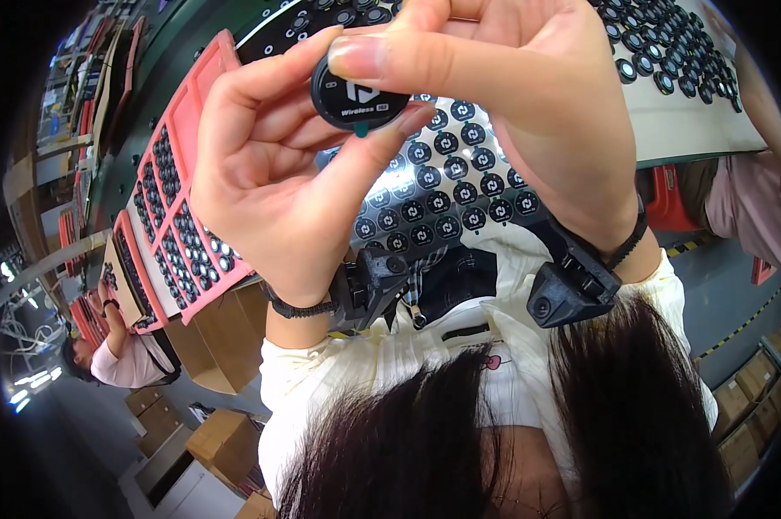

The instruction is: The person peels a plastic film from a sheet of stickers, picks up a sticker, and presses it onto the back of a small round electronic component. They then place the component into a pink foam tray and repeat the process.

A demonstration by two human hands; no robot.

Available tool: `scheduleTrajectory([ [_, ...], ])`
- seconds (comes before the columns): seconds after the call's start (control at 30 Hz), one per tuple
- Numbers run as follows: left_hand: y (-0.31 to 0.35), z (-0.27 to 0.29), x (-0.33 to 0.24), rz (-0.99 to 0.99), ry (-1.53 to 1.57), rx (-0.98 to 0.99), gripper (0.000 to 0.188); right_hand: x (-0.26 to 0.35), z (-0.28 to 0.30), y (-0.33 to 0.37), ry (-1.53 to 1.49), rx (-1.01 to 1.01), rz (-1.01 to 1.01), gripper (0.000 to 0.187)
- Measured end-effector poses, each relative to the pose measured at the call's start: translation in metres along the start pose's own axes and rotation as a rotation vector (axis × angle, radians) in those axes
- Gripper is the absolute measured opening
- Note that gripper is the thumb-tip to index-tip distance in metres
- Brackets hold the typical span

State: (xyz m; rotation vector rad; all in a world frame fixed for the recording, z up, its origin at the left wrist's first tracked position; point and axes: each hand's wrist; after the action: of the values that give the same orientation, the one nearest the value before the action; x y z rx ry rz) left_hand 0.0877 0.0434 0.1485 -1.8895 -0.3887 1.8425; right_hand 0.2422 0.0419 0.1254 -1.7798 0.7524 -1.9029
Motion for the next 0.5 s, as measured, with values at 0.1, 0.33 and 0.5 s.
scheduleTrajectory([
  [0.1, 0.0, 0.0, 0.001, 0.009, 0.024, -0.002, 0.04, 0.0, -0.006, -0.001, 0.036, -0.018, 0.009, 0.04],
  [0.33, 0.008, 0.003, 0.001, -0.01, -0.168, 0.054, 0.042, -0.003, -0.008, -0.005, 0.129, -0.061, 0.041, 0.034],
  [0.5, 0.023, 0.024, -0.009, -0.173, -0.594, 0.404, 0.041, 0.002, 0.0, 0.007, 0.187, -0.071, 0.085, 0.031],
])
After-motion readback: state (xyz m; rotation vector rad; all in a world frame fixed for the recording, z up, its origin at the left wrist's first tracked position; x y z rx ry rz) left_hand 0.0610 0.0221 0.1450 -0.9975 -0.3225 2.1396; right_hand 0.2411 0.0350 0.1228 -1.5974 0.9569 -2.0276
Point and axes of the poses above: each hand's wrist, its own y-axis away from the middle knuckle, its own z-axis out of the back of the hand, x = y × z, and after that the axes turned 4 degrees about y, right-handed
